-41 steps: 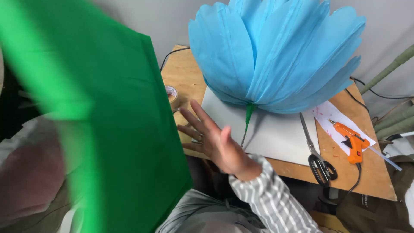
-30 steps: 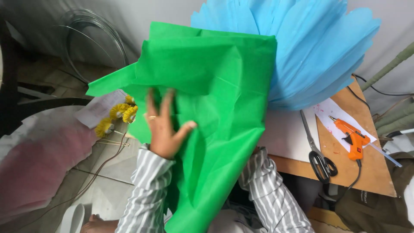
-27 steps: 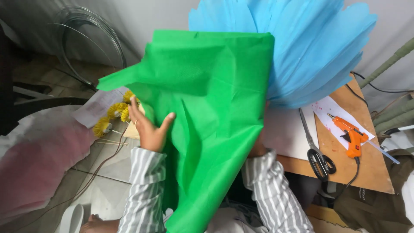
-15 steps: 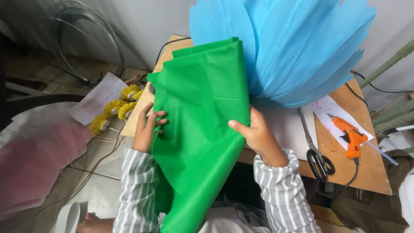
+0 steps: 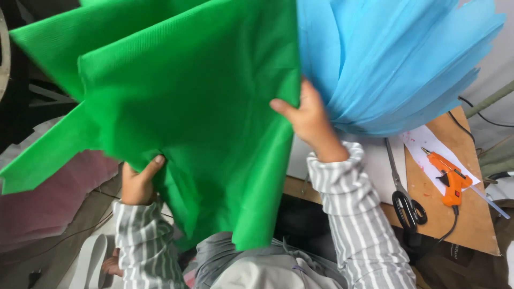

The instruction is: Wrapping the wire stem of a large decorative fabric flower with green fabric strips and securing it with hot glue

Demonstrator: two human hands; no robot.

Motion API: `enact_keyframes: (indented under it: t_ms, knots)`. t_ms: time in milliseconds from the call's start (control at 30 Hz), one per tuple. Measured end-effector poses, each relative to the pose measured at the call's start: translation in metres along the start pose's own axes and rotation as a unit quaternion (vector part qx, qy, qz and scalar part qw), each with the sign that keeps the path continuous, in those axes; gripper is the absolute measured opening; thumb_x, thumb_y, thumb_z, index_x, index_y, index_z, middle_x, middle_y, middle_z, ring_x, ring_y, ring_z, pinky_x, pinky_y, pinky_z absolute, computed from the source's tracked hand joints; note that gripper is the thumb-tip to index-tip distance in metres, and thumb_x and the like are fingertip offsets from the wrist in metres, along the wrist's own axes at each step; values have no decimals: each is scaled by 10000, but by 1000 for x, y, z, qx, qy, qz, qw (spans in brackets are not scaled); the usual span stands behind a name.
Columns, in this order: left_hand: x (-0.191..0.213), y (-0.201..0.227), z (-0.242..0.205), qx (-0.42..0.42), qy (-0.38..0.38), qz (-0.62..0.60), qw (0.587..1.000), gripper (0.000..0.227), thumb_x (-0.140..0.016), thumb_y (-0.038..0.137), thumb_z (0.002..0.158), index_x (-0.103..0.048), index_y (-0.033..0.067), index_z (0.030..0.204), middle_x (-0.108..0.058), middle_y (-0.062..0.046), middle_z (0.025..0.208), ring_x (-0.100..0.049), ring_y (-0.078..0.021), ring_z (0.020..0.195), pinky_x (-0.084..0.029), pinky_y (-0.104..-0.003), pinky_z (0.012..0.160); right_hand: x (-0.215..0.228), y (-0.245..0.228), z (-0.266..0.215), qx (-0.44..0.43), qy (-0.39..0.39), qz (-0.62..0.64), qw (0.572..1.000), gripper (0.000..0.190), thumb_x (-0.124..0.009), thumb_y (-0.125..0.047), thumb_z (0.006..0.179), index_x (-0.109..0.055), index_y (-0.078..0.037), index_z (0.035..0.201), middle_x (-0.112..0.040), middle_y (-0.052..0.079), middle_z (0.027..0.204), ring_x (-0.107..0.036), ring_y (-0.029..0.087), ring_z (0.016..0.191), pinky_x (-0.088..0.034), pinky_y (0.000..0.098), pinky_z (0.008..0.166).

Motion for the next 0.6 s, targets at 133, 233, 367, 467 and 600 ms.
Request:
enact_keyframes:
  t_ms: [133,233,367,467,600]
  knots:
    - [7,41,-16,-57,43,266,961,680,-848,124,840,-503,75,1424,-606,-315,1285,-547,-550,1239,-399,-688,985,-50,-33,-13,-44,-95,-250,962,958,-779,-25,874,-145,63,1587,-441,459,1449,-479,619,1302,-458,677,1063]
    - [19,-1,-28,-15,103,356,929,589,-821,224,908,-506,177,1404,-636,-258,1229,-570,-557,1173,-427,-667,939,-67,-20,-37,-33,-136,-335,932,1109,-818,-4,825,-59,15,1634,-267,458,1545,-313,607,1430,-345,629,1191]
    - [-2,-6,-34,-86,124,407,901,478,-737,124,995,-520,141,1421,-675,-262,1128,-637,-526,1090,-481,-594,874,-78,-15,-62,-20,-164,-325,931,909,-792,-57,855,-286,-6,1608,-320,355,1569,-338,553,1445,-302,590,1207]
    - [-23,-7,-37,-199,89,407,887,256,-748,4,908,-620,29,1128,-562,-259,1375,-501,-527,1324,-370,-611,1105,-88,4,-82,-60,-188,-231,953,796,-774,-167,910,-363,-74,1586,-398,236,1572,-454,460,1404,-551,519,998]
    - [-93,20,-62,-146,-2,368,918,365,-708,66,927,-589,68,1272,-512,-281,1448,-363,-511,1427,-242,-665,1129,-98,31,-103,-165,-158,86,970,925,-713,-359,965,-136,-167,1662,-214,250,1660,-369,503,1427,-488,560,1042]
Point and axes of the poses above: each hand's wrist, its own z-axis towards the middle knuckle, its own x-axis out of the back of the hand, y = z × x, the point moved 4 cm from there along z, towards the middle knuckle
